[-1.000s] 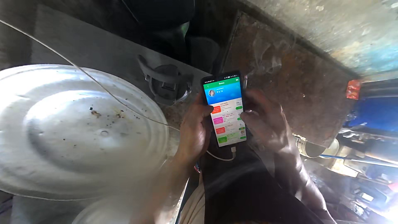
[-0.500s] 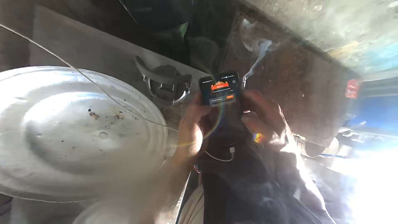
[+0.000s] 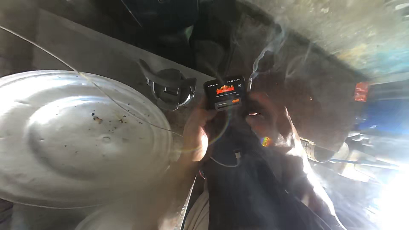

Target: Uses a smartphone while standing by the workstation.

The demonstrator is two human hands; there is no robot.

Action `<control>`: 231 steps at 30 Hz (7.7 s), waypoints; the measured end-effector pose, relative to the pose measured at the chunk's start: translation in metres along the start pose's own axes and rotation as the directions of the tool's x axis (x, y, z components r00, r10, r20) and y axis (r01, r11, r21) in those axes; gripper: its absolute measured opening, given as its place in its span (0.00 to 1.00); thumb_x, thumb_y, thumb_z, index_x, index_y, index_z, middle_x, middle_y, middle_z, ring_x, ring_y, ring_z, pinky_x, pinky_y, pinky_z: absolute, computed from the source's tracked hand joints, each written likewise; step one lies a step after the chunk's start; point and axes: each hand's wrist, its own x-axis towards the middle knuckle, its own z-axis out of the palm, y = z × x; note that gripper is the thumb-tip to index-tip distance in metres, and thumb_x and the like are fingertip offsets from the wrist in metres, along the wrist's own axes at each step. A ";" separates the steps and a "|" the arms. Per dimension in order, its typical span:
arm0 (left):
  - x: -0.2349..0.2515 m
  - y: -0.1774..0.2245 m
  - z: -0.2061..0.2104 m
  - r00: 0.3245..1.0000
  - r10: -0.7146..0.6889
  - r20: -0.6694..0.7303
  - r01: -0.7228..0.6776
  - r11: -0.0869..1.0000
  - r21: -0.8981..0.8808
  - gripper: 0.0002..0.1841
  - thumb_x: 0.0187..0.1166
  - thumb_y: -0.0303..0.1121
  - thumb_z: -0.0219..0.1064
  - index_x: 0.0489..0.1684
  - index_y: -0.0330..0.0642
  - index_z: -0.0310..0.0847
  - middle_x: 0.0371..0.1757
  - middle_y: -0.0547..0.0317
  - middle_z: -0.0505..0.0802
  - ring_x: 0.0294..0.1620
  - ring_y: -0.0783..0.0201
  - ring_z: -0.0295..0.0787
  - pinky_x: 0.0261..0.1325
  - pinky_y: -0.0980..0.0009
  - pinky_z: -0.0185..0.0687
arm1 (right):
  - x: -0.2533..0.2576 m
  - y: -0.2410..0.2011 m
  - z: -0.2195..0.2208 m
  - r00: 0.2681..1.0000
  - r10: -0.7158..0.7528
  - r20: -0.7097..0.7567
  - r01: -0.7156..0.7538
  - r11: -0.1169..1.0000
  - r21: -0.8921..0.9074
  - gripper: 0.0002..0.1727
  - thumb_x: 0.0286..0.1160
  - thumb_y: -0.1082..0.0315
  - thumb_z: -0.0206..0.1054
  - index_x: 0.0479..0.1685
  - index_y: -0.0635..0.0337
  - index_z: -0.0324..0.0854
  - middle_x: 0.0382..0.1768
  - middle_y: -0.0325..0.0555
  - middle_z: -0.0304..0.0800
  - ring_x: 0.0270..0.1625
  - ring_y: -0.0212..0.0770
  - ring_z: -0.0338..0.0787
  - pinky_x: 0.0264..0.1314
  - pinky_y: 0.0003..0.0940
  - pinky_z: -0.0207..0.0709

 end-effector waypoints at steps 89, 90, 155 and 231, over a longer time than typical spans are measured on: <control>-0.011 0.003 -0.004 0.991 -0.039 -0.127 0.033 0.998 -0.056 0.24 0.86 0.33 0.43 0.79 0.52 0.72 0.62 0.59 0.90 0.57 0.67 0.90 0.58 0.63 0.89 | -0.001 0.003 -0.005 0.965 0.037 0.260 -0.022 0.998 -0.060 0.43 0.64 0.64 0.72 0.87 0.58 0.64 0.71 0.44 0.83 0.68 0.36 0.87 0.69 0.36 0.87; -0.011 0.002 -0.004 0.992 -0.039 -0.119 0.033 0.998 -0.056 0.25 0.85 0.33 0.43 0.79 0.53 0.71 0.62 0.59 0.90 0.57 0.67 0.90 0.57 0.63 0.89 | -0.001 0.003 -0.006 0.965 0.035 0.259 -0.018 0.998 -0.065 0.43 0.64 0.64 0.72 0.87 0.58 0.65 0.71 0.44 0.84 0.67 0.36 0.87 0.68 0.36 0.87; -0.014 -0.005 -0.007 0.998 -0.019 -0.054 0.020 1.000 0.017 0.25 0.82 0.30 0.45 0.78 0.50 0.73 0.65 0.60 0.89 0.61 0.66 0.88 0.61 0.61 0.88 | 0.015 -0.020 0.009 0.985 0.161 -0.058 -0.164 0.984 -0.064 0.13 0.85 0.58 0.65 0.62 0.48 0.83 0.42 0.38 0.95 0.36 0.36 0.95 0.29 0.32 0.90; -0.014 0.005 -0.008 0.995 -0.067 -0.068 0.056 0.986 -0.157 0.23 0.89 0.36 0.40 0.80 0.53 0.70 0.62 0.58 0.90 0.58 0.66 0.91 0.58 0.63 0.90 | -0.005 -0.002 0.000 0.935 0.068 0.348 -0.038 0.995 -0.092 0.56 0.59 0.60 0.77 0.95 0.51 0.50 0.80 0.42 0.73 0.75 0.33 0.81 0.75 0.33 0.81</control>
